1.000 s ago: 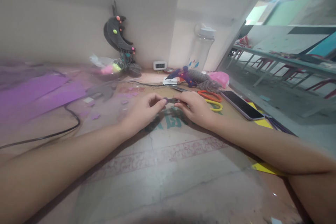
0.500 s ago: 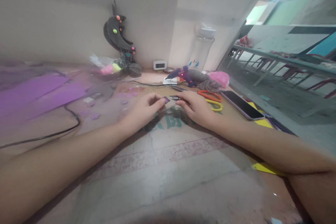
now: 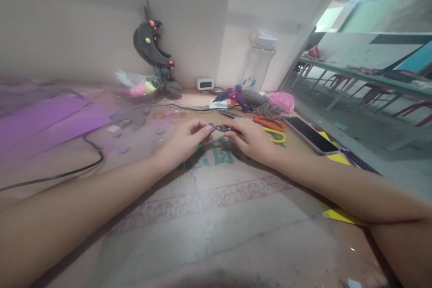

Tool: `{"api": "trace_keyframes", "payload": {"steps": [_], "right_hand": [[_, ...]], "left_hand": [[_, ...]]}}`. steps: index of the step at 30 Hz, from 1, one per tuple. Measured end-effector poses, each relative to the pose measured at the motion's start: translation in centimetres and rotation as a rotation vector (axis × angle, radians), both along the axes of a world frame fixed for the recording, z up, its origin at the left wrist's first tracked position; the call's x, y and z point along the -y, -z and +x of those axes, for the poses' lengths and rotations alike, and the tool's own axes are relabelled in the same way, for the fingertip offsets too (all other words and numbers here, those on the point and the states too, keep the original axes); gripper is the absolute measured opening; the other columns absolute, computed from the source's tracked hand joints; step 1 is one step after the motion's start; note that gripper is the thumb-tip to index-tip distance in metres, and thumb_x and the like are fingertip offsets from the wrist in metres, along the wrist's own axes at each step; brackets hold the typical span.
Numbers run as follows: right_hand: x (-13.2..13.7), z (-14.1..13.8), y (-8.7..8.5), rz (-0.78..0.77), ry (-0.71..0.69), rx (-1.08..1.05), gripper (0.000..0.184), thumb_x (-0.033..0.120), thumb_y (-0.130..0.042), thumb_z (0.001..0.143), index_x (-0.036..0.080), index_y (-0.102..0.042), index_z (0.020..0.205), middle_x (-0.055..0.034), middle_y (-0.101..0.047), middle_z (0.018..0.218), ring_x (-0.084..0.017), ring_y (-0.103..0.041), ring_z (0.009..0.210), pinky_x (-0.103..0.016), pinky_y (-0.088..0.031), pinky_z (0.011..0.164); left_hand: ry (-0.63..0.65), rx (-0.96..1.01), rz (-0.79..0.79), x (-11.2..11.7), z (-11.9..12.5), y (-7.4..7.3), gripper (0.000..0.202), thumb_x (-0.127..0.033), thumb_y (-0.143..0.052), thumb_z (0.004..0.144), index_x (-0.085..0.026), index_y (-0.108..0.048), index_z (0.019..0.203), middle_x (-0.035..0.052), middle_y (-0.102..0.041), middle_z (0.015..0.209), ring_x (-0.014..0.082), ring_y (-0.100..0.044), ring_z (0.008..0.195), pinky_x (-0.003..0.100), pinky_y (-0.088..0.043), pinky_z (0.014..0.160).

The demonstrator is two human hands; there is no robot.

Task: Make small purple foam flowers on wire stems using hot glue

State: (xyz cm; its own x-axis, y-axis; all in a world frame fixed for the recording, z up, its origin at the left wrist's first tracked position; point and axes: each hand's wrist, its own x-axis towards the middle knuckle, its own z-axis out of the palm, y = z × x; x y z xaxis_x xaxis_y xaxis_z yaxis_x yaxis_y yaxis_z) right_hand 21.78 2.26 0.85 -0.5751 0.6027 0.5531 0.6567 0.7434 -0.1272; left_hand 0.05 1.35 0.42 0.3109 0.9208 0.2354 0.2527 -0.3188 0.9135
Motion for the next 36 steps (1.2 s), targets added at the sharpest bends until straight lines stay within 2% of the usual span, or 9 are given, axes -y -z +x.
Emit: {"api": "trace_keyframes", "payload": {"steps": [18,25,32,36], "right_hand": [[0.06,-0.02,-0.11,-0.036,0.013,0.01,0.03,0.032,-0.046,0.099,0.015,-0.07,0.103,-0.0103,-0.072,0.09,-0.023,-0.064,0.082,-0.032,-0.044,0.072],[-0.11,0.06,0.38,-0.066,0.065,-0.146,0.029,0.032,-0.048,0.097,0.015,-0.066,0.113,-0.0114,-0.073,0.103,-0.025,-0.067,0.095,-0.036,-0.05,0.081],[-0.19,0.04,0.43,-0.018,0.006,-0.116,0.029,0.033,-0.049,0.097,0.015,-0.067,0.112,-0.0116,-0.073,0.102,-0.025,-0.066,0.094,-0.036,-0.05,0.081],[-0.07,-0.03,0.17,-0.029,-0.01,-0.066,0.028,0.033,-0.05,0.097,0.015,-0.068,0.109,-0.0098,-0.071,0.09,-0.022,-0.063,0.081,-0.032,-0.047,0.073]], "left_hand": [[0.011,-0.01,-0.008,0.06,-0.03,0.06,0.029,-0.043,-0.055,0.089,-0.018,-0.061,0.077,0.0007,-0.063,0.072,0.0149,-0.056,0.068,0.028,-0.041,0.066],[0.013,0.046,-0.033,-0.05,0.09,0.15,0.026,-0.041,-0.056,0.088,-0.018,-0.06,0.078,0.0006,-0.062,0.073,0.0147,-0.057,0.068,0.028,-0.043,0.067],[0.013,0.08,-0.075,-0.07,0.21,0.08,0.025,-0.041,-0.056,0.088,-0.018,-0.059,0.079,0.0009,-0.062,0.073,0.0149,-0.058,0.068,0.029,-0.044,0.068],[0.002,0.122,-0.101,-0.08,0.17,0.09,0.025,-0.042,-0.06,0.085,-0.018,-0.061,0.08,0.0011,-0.063,0.073,0.0147,-0.058,0.067,0.029,-0.045,0.069]]}}
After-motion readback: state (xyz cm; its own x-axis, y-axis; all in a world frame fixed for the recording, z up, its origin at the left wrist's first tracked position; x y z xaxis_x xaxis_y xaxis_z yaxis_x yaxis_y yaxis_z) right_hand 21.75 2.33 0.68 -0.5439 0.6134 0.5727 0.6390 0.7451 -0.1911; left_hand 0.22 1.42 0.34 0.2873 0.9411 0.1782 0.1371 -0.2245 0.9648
